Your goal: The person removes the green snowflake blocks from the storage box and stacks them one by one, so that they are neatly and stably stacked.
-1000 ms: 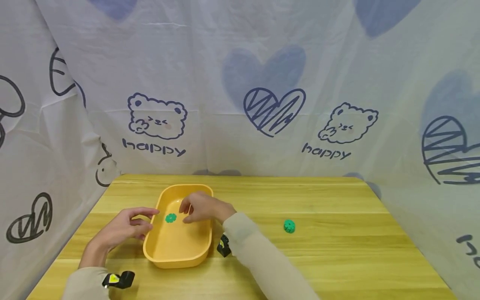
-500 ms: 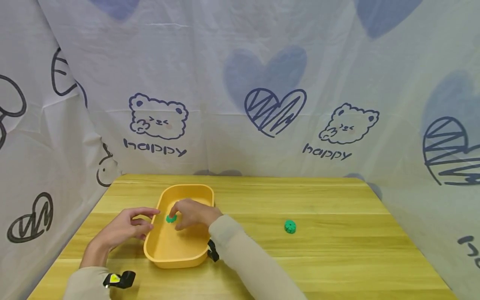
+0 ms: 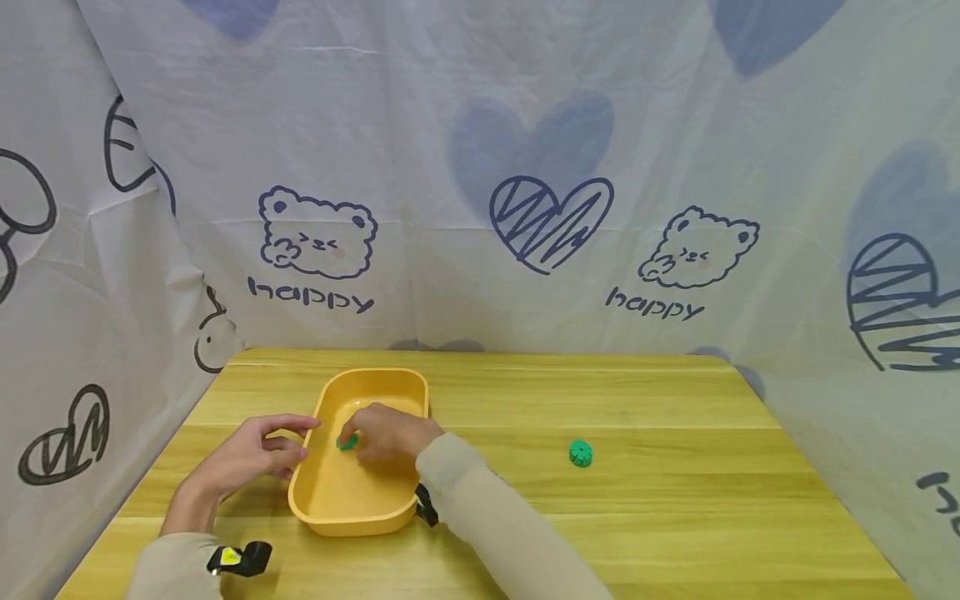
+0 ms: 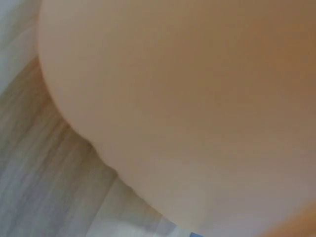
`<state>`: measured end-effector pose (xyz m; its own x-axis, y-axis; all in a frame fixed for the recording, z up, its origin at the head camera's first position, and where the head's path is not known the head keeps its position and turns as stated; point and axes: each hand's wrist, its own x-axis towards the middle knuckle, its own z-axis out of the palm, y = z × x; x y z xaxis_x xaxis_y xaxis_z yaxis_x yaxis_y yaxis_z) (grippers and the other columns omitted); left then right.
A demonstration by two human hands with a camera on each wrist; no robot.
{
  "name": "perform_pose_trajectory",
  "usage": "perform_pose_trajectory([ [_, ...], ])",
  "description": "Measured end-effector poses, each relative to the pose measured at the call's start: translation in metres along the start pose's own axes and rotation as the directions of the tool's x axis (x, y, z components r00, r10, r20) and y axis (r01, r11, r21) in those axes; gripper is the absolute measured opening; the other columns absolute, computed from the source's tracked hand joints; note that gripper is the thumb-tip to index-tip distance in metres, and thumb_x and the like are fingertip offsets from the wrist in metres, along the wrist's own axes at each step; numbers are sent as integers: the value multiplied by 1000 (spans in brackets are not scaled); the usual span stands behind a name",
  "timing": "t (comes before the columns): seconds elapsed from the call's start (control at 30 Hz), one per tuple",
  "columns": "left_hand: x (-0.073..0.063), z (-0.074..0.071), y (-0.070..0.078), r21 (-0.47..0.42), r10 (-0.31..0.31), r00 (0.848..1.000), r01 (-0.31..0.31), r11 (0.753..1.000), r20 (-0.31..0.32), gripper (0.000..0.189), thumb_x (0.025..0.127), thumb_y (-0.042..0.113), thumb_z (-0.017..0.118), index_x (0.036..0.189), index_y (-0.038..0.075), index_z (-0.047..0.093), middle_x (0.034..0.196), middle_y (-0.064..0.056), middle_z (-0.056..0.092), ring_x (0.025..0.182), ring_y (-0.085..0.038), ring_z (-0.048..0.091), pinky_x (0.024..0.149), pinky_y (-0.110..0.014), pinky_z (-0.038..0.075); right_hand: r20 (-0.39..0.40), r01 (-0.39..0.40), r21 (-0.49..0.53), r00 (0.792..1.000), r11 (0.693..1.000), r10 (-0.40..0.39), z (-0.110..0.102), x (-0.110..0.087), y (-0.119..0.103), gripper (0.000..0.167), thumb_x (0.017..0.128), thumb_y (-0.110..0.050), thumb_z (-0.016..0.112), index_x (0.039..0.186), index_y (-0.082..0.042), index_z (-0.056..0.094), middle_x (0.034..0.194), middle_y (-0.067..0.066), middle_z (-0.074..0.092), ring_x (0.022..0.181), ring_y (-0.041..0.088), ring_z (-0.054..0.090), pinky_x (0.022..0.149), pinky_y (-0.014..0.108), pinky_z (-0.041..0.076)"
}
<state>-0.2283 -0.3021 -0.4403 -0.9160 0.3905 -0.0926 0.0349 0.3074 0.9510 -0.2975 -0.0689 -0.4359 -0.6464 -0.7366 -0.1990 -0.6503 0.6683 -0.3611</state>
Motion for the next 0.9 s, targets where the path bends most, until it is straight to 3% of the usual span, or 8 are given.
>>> perform_pose_trajectory([
  [0.23, 1, 0, -1, 8, -7, 1000, 7, 1000, -6, 57, 99, 8, 63, 147, -13, 43, 116, -19, 61, 82, -11, 68, 72, -36, 63, -23, 57, -47, 998, 997, -59, 3, 2, 1, 33, 93, -5, 72, 122, -20, 77, 122, -11, 74, 104, 3, 59, 97, 11, 46],
  [0.57, 1, 0, -1, 4, -4, 1000, 4, 1000, -2, 57, 98, 8, 64, 147, -14, 42, 112, -15, 65, 85, -11, 69, 72, -36, 63, -20, 127, -122, 991, 984, -131, 5, -2, 2, 27, 94, -2, 70, 117, -13, 78, 110, -5, 75, 96, 5, 63, 89, 10, 50],
  [0.7, 1, 1, 0, 7, -5, 1000, 5, 1000, -3, 57, 98, 7, 63, 147, -15, 42, 113, -16, 63, 86, -13, 69, 73, -36, 63, 3, 134, -101, 991, 986, -134, 6, -3, -1, 28, 93, -9, 74, 121, -12, 77, 112, -4, 75, 98, 4, 64, 90, 11, 50],
  [0.9, 0, 1, 2, 17, -2, 1000, 2, 1000, -10, 56, 99, 7, 63, 147, -15, 42, 117, -18, 60, 87, -13, 69, 72, -35, 63, 43, 137, -153, 990, 979, -132, 8, -5, -7, 25, 92, -19, 79, 116, -14, 77, 110, -6, 74, 97, 4, 64, 89, 12, 50],
])
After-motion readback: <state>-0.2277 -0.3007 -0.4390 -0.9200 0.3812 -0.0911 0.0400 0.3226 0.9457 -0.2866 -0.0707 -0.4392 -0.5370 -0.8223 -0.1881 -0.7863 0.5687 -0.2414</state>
